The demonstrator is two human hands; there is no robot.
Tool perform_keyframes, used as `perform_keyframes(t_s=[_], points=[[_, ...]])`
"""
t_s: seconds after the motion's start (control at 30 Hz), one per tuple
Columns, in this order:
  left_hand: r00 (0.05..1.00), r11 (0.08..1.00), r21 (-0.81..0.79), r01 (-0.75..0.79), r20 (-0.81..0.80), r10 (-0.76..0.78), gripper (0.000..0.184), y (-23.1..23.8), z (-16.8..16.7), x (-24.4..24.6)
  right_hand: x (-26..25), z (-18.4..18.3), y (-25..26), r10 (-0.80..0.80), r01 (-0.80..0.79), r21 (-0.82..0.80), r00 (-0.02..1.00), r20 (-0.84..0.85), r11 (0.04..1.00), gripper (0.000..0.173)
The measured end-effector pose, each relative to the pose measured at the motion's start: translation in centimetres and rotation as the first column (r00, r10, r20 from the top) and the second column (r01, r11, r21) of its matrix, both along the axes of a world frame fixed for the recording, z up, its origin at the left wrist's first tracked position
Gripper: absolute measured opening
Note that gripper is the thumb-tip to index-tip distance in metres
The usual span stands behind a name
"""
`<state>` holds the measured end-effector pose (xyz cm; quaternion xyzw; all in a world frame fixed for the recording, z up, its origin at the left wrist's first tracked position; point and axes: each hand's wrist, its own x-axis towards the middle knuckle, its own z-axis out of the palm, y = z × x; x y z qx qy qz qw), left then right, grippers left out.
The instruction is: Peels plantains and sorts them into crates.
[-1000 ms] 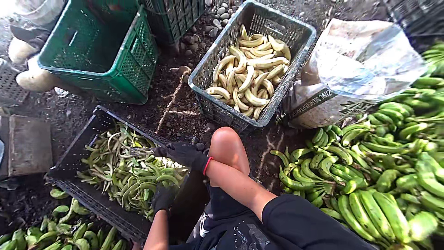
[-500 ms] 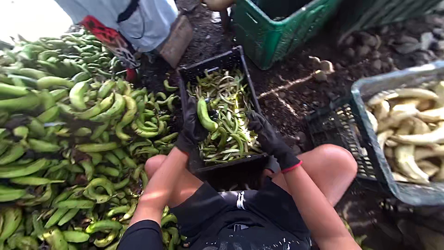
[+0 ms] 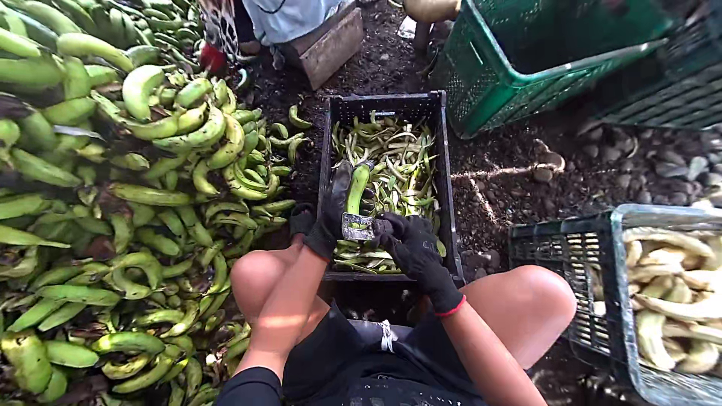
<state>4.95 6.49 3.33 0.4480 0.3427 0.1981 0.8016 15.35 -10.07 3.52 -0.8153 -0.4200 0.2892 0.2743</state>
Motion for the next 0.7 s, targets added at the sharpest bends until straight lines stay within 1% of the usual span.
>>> perform_keyframes(t_s=[0.07, 0.13, 0.2, 0.23, 0.3, 0.33, 0.37, 0.4, 0.43, 0.5, 0.53, 0.57, 0.63, 0.67, 0.7], points=[[1.000, 0.999, 0.047, 0.005, -0.010, -0.005, 0.056, -0.1, -0.3, -0.9, 0.1, 0.2, 1.1, -0.012, 0.009, -0.058, 0.999, -0.053, 0.998, 0.053], [1.000, 0.996, 0.091, -0.009, 0.028, 0.007, 0.054, -0.1, -0.1, -0.9, 0.2, -0.1, 2.3, -0.051, 0.048, -0.060, 0.997, -0.053, 0.997, 0.056], [0.994, 0.987, 0.138, -0.081, 0.090, 0.069, 0.049, 0.1, -0.5, -0.4, 0.2, -0.6, 3.4, -0.132, 0.131, -0.023, 0.991, -0.026, 0.991, 0.058], [0.989, 0.978, 0.163, -0.129, 0.087, 0.116, 0.048, 0.2, -0.7, 0.1, 0.3, -1.0, 3.9, -0.174, 0.174, 0.000, 0.985, -0.006, 0.985, 0.058], [0.985, 0.961, 0.215, -0.174, 0.056, 0.166, 0.045, -0.1, -1.1, 0.5, 1.3, -1.4, 5.5, -0.247, 0.247, -0.029, 0.969, 0.003, 0.969, 0.054], [0.986, 0.958, 0.235, -0.164, 0.020, 0.164, 0.044, -0.6, -1.0, 0.7, 2.2, -1.5, 6.2, -0.286, 0.285, -0.053, 0.958, -0.009, 0.957, 0.049], [0.991, 0.959, 0.259, -0.113, -0.039, 0.128, 0.047, -1.4, -0.6, 0.4, 3.2, -1.6, 6.6, -0.326, 0.323, -0.069, 0.944, -0.044, 0.944, 0.048], [0.997, 0.960, 0.278, -0.017, -0.071, 0.038, 0.050, -2.0, -0.4, -0.5, 4.3, -1.7, 6.5, -0.357, 0.353, -0.064, 0.931, -0.080, 0.934, 0.051], [0.998, 0.972, 0.235, 0.020, -0.066, -0.005, 0.055, -2.1, -0.1, -0.6, 5.3, -1.7, 6.3, -0.371, 0.368, -0.046, 0.923, -0.105, 0.929, 0.055], [1.000, 0.999, 0.046, -0.024, 0.014, 0.023, 0.066, -1.6, 0.5, 0.1, 6.4, -1.7, 5.4, -0.354, 0.360, 0.029, 0.927, -0.121, 0.933, 0.060], [0.998, 0.999, 0.015, -0.032, 0.047, 0.031, 0.067, -1.1, 0.6, 0.1, 6.4, -1.5, 4.8, -0.329, 0.337, 0.045, 0.935, -0.134, 0.940, 0.063], [0.998, 0.999, 0.039, -0.034, 0.061, 0.031, 0.062, -0.5, 0.6, -0.2, 6.0, -1.1, 3.9, -0.286, 0.295, 0.047, 0.949, -0.136, 0.954, 0.063], [0.992, 0.967, 0.230, -0.113, 0.084, 0.096, 0.048, 0.5, 0.0, 0.1, 3.8, -0.1, 2.0, -0.161, 0.169, 0.101, 0.984, -0.079, 0.980, 0.059], [0.987, 0.922, 0.357, -0.151, 0.098, 0.124, 0.044, 0.7, -0.4, 0.2, 2.9, 0.1, 1.5, -0.109, 0.113, 0.115, 0.993, -0.044, 0.987, 0.055], [0.982, 0.878, 0.442, -0.185, 0.110, 0.152, 0.042, 0.7, -0.6, 0.2, 2.1, 0.0, 1.2, -0.071, 0.072, 0.095, 0.997, -0.019, 0.993, 0.053]])
